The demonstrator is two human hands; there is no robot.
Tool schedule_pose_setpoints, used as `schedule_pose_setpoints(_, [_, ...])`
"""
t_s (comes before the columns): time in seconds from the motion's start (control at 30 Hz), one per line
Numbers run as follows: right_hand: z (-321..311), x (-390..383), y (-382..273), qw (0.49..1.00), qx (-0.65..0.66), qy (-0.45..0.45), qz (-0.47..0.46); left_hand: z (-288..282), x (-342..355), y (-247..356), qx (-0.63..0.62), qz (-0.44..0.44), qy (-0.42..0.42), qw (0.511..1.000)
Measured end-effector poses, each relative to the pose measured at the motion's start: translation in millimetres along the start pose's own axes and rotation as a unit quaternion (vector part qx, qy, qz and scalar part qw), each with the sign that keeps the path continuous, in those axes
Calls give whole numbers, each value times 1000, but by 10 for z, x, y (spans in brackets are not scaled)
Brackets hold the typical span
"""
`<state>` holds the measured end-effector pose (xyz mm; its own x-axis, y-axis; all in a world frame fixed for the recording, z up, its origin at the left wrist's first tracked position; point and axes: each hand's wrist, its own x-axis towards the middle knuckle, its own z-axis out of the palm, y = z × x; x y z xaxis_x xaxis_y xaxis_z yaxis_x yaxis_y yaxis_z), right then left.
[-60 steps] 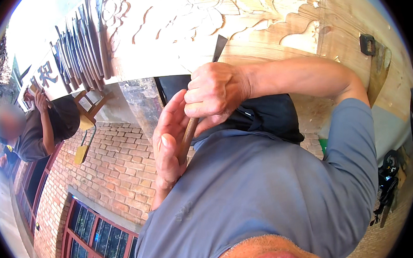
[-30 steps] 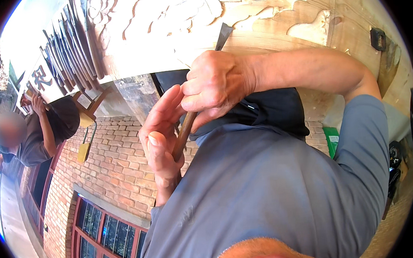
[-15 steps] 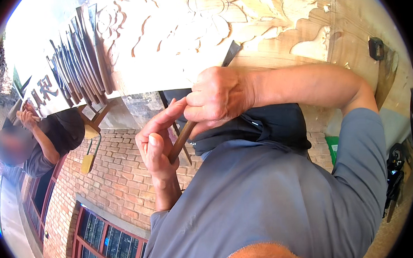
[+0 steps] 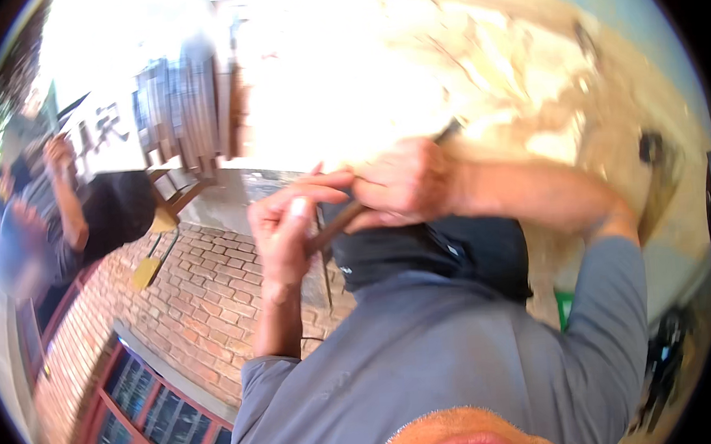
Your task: The person carves a floral design into a wooden board using a chisel, periodically blowing away wood shavings and switching between different chisels from a row on the workbench.
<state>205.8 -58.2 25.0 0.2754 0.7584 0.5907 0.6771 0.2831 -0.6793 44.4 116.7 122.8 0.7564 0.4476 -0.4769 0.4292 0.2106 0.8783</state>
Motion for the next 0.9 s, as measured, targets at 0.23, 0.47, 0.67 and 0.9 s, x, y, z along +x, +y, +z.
schedule_pose_setpoints(0.23, [-86,-63,-122,996,-50,-61,29,151,50,26,-23,16,-66,997])
schedule_pose_setpoints(0.47, [-24,18,-115,995,-38,-94,11,59,-70,3,-143,91,-88,982])
schedule_pose_setpoints(0.67, [-30,45,-125,997,-25,-75,22,143,13,-5,-118,72,-128,982])
schedule_pose_setpoints(0.9, [-97,105,-107,995,-97,-25,17,142,177,123,-77,2,-157,985])
